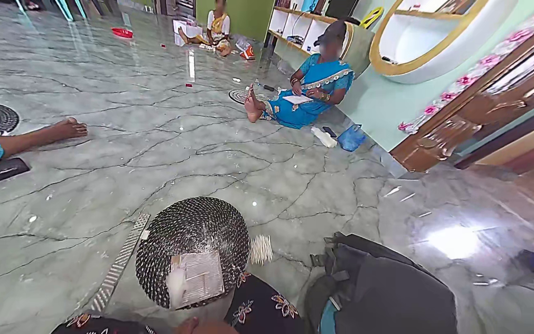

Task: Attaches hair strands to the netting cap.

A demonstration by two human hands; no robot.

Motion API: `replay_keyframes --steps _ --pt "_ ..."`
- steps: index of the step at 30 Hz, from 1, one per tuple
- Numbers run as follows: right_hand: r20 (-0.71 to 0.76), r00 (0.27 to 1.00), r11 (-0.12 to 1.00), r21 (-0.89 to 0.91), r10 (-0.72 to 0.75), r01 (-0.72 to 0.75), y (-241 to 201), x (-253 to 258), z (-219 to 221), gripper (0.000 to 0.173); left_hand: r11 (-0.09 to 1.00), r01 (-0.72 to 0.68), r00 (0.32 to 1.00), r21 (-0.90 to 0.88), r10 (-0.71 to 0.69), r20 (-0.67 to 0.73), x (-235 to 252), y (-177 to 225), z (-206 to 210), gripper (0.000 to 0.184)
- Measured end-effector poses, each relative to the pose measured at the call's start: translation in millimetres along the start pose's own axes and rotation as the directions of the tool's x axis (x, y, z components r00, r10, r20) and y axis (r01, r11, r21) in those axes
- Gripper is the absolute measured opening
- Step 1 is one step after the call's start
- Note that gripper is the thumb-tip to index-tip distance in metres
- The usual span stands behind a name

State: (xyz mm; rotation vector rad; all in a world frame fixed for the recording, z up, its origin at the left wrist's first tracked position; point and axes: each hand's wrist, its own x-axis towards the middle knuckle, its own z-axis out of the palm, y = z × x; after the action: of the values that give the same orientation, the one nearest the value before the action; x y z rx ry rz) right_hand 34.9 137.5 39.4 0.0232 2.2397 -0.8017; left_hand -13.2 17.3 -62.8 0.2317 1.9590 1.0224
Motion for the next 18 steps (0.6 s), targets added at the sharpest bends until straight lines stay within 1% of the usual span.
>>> replay_keyframes --steps 1,2,3,4,5,6,7,8,9,10,11,13,15,18 --pt "-0.010 1.000 1.000 -0.007 -0.019 0.018 1.8 1.7 0.7 0.042 0.997 -0.079 0.993 -0.023 0.077 -0.087 20.4 -29.1 8.6 0.042" --pt "-0.015 0.999 0.999 -0.029 -0.040 0.039 2.1 3.5 -0.1 0.041 0.984 -0.175 0.968 -0.017 0.169 -0.183 36.1 -49.8 12.4 0.042" --pt "-0.030 0.997 0.997 -0.038 -0.067 0.066 1.0 4.3 0.1 0.040 0.963 -0.266 0.926 0.044 0.268 -0.266 43.6 -60.5 10.6 0.041" --pt "-0.064 0.991 0.993 -0.040 -0.115 0.112 1.7 6.4 3.5 0.039 0.944 -0.309 0.895 0.116 0.330 -0.301 33.9 -52.5 0.4 0.038" --pt "-0.102 0.981 0.986 -0.035 -0.164 0.161 2.2 6.5 7.3 0.039 0.925 -0.308 0.885 0.221 0.364 -0.290 11.4 -30.1 -14.4 0.036" --pt "-0.135 0.972 0.981 -0.036 -0.195 0.191 1.8 3.4 11.7 0.039 0.895 -0.272 0.895 0.353 0.370 -0.248 -18.2 -1.9 -28.8 0.034" --pt "-0.137 0.972 0.981 -0.058 -0.191 0.185 0.8 -0.5 16.3 0.039 0.839 -0.200 0.920 0.505 0.338 -0.197 -45.6 21.8 -39.9 0.034" --pt "-0.116 0.979 0.982 -0.105 -0.170 0.158 0.6 -3.5 22.6 0.040 0.748 -0.104 0.949 0.655 0.271 -0.159 -65.8 35.9 -47.2 0.037" --pt "-0.088 0.985 0.976 -0.170 -0.151 0.134 1.3 -6.3 30.3 0.039 0.671 -0.017 0.972 0.741 0.184 -0.144 -79.9 41.4 -50.2 0.042" --pt "-0.052 0.992 0.970 -0.222 -0.116 0.102 -1.6 -12.1 37.1 0.039 0.603 0.045 0.985 0.797 0.106 -0.136 -88.1 37.3 -51.0 0.048" --pt "-0.035 0.996 0.965 -0.252 -0.080 0.069 -6.9 -19.2 43.2 0.039 0.549 0.075 0.992 0.832 0.047 -0.121 -94.2 28.7 -49.7 0.053" --pt "-0.048 0.999 0.962 -0.273 -0.021 0.007 -18.3 -31.9 48.2 0.043 0.496 0.046 0.997 0.867 0.027 -0.068 -104.6 18.2 -41.6 0.057" --pt "-0.047 0.999 0.956 -0.290 0.021 -0.034 -31.8 -44.9 50.0 0.045 0.453 -0.012 0.999 0.892 0.045 -0.009 -111.3 16.1 -31.4 0.053" --pt "-0.026 1.000 0.940 -0.340 -0.007 -0.002 -43.9 -51.2 66.7 0.040 0.455 -0.096 0.992 0.885 0.115 0.049 -109.3 2.4 -21.6 0.046"
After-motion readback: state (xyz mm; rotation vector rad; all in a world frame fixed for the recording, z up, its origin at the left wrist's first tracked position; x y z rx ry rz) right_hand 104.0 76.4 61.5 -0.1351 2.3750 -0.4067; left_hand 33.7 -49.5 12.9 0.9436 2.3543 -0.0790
